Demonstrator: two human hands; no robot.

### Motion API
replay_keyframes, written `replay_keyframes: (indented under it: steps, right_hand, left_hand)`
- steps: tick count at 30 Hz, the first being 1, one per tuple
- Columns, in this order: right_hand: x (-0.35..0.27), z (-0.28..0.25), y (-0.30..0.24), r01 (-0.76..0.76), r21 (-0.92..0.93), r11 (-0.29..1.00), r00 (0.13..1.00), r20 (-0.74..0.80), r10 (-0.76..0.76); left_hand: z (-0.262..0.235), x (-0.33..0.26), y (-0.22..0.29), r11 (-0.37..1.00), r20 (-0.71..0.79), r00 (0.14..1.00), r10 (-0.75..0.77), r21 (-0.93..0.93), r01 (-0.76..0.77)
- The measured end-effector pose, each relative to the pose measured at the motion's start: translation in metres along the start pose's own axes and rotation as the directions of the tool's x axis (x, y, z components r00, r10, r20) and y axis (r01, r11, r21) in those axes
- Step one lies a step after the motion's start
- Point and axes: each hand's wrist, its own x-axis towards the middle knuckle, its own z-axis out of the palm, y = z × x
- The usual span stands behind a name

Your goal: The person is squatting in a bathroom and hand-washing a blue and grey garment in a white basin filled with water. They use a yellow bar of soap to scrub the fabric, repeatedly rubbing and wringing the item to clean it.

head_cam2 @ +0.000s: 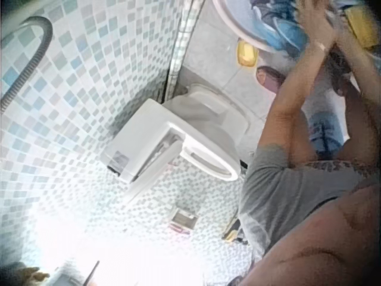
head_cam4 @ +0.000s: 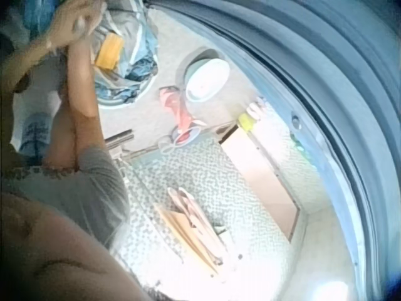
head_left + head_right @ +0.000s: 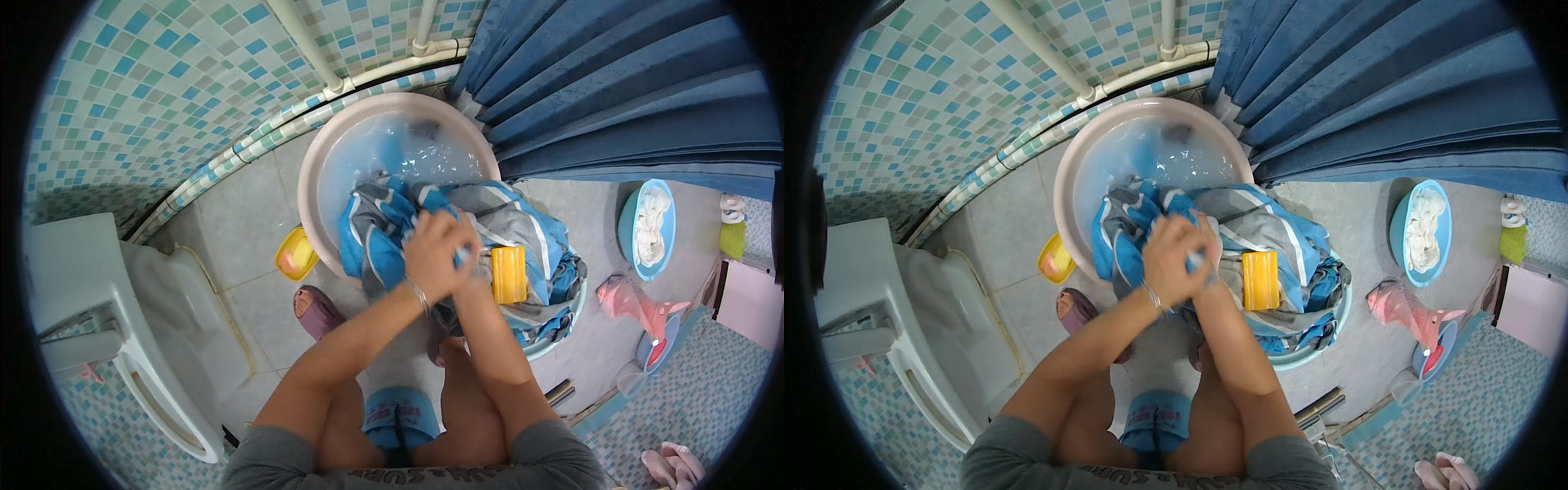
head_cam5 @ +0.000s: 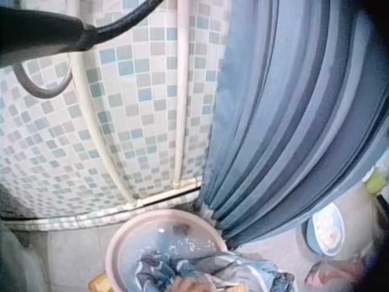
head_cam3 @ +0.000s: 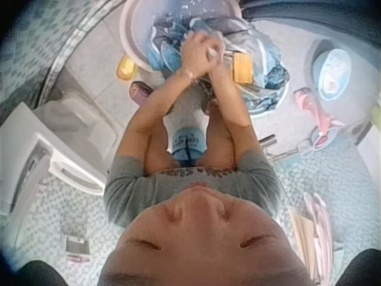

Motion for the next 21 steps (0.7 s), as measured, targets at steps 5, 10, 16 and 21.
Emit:
replay_keyframes:
  steps: [5, 10, 16, 21]
  right_hand:
    - [-0.001, 0.022, -0.005, -0.097, -0.072, 0.993, 0.975, -0.209, 0.080]
    - [0.012, -0.022, -0.003, 0.040, -0.225, 0.974, 0.998, 0.055, -0.029]
    - [0.000, 0.027, -0.010, -0.069, -0.090, 0.994, 0.972, -0.229, 0.047]
    - [0.021, -0.025, 0.006, 0.258, -0.555, 0.791, 0.958, 0.038, -0.285]
  left_hand:
    - [0.010, 0.029, -0.056, 0.943, -0.159, 0.938, -0.308, -0.181, 0.279]
    - [0.001, -0.007, -0.002, 0.998, -0.057, 0.998, 0.002, -0.057, -0.005]
    - [0.000, 0.011, -0.041, 0.941, -0.119, 0.958, -0.260, -0.253, 0.224]
    - [-0.007, -0.010, -0.005, 0.989, 0.039, 0.989, -0.141, -0.044, 0.143]
